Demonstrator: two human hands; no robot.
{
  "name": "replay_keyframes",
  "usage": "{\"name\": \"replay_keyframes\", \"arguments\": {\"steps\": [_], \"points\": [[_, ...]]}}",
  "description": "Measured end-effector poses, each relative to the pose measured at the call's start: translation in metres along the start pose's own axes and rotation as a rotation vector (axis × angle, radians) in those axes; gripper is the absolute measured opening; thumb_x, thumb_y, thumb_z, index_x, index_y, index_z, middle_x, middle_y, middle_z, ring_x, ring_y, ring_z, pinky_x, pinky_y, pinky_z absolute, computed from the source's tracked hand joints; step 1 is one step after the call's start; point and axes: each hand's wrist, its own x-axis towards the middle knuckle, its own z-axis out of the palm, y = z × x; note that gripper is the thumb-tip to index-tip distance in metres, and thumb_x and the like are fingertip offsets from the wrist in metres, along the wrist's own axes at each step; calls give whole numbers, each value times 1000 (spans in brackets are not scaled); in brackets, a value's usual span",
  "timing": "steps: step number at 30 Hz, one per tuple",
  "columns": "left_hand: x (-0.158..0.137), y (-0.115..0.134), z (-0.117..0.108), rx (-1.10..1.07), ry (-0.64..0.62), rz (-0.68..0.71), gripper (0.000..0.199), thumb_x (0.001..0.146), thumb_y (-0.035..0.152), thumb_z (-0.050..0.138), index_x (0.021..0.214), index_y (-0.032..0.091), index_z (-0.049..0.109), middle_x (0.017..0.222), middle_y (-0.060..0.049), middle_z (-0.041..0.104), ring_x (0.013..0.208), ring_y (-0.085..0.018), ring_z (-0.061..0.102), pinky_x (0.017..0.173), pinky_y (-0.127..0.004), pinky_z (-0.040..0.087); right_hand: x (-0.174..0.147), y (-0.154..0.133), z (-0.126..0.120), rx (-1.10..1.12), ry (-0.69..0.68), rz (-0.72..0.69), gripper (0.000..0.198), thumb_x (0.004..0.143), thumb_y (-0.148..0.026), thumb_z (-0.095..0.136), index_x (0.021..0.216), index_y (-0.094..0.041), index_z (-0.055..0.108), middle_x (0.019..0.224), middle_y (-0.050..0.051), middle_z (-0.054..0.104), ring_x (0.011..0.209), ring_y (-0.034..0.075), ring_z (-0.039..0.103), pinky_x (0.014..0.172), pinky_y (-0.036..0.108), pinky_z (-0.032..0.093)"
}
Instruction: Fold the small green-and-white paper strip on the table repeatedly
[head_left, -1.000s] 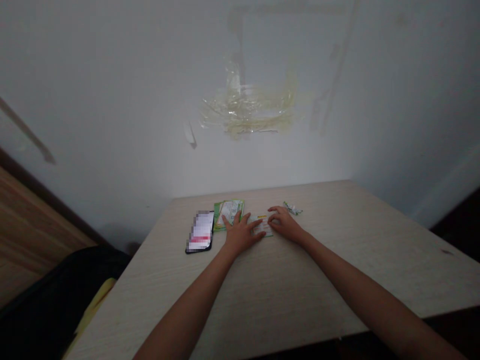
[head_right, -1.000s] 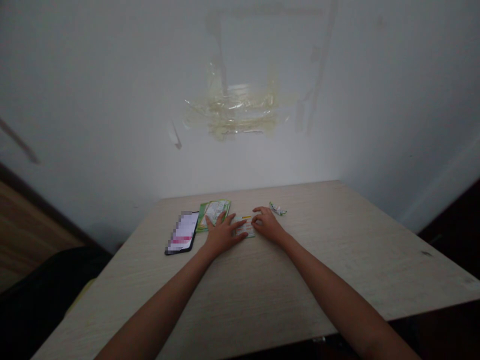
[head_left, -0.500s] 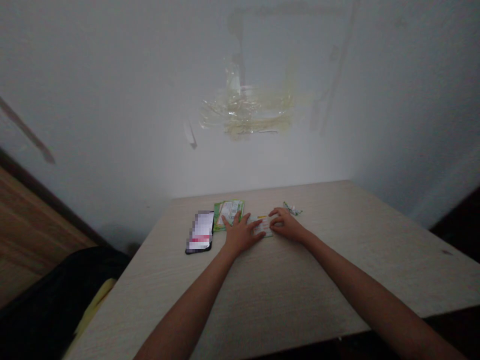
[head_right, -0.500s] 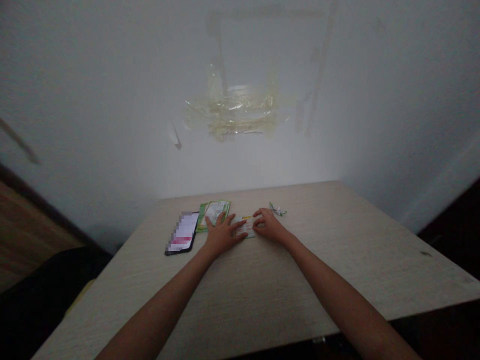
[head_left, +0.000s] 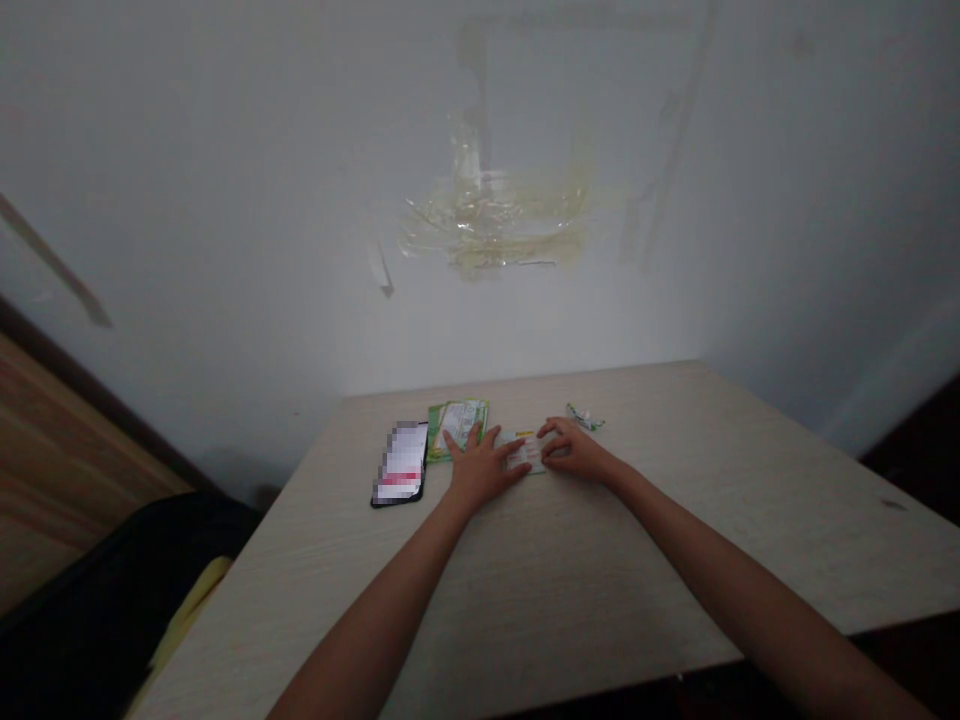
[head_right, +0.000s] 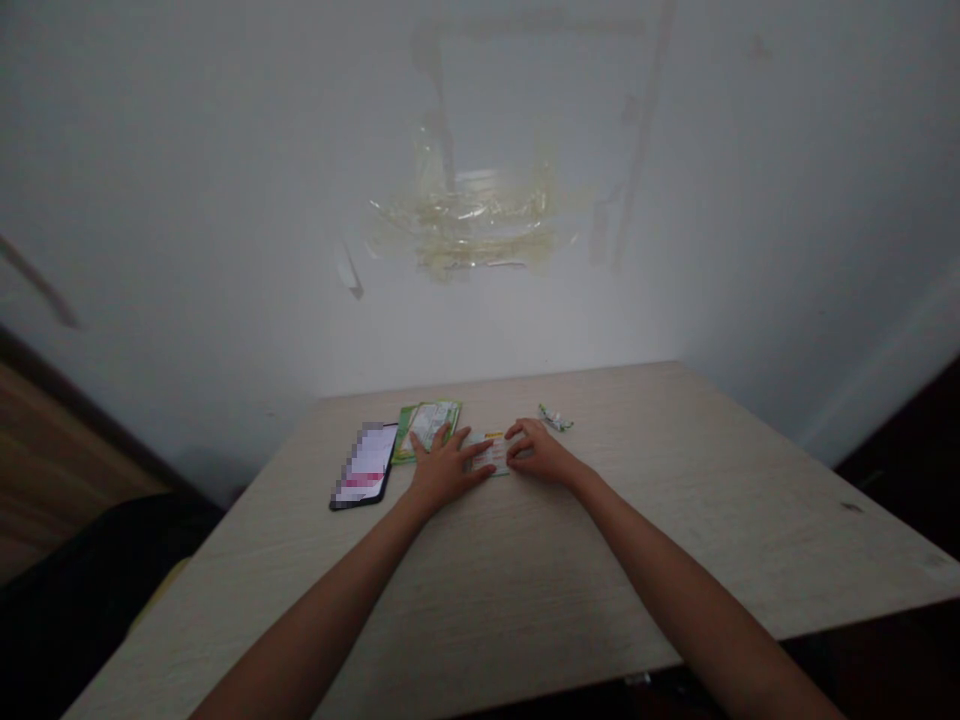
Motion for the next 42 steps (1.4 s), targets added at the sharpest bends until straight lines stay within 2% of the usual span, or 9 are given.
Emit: {"name": "replay_keyframes", "arguments": {"steps": [7,16,27,33,38,42], "points": [[-1,1,-1,-1,4,-4,55,83,77,40,133,57,49,153,1,43,146,-42,21,104,-81,-7,-4,-6,-2,23,-58,-10,5,72,-18,75,73,-24,76,116,6,64,128,27,48,114,47,31],[0,0,-1,-8,4,4,56,83,78,39,133,57,48,153,2,43,145,-41,22,104,-81,-8,-4,-8,3,-9,68,37,4,78,-23,72,79,-22,76,123,9,60,121,25,52,109,48,37],[1,0,-1,-17,8,-10,54,82,77,40,132,57,50,153,3,44,145,-42,24,104,-81,-8,-4,-7,-2,4,-47,-15,7,74,-18,74,77,-24,77,120,7,62,129,27,46,114,48,32],[0,-1,1,-16,5,-6,55,82,78,40,133,58,49,153,3,43,145,-41,23,103,-82,-8,-6,-9,-4,34,-96,-24,3,73,-23,77,76,-24,77,119,6,63,132,28,44,115,48,31],[0,-1,1,-9,10,-5,54,83,77,40,133,58,48,153,3,43,145,-40,23,104,-81,-7,-6,-5,-2,46,-29,-29,2,74,-24,77,75,-25,77,110,6,65,127,27,48,111,47,35],[0,-3,3,-20,16,4,55,83,78,39,133,58,49,152,2,44,145,-42,24,102,-82,-8,-5,1,1,30,62,31,3,73,-23,77,76,-25,78,103,5,66,113,25,56,105,47,40]]}}
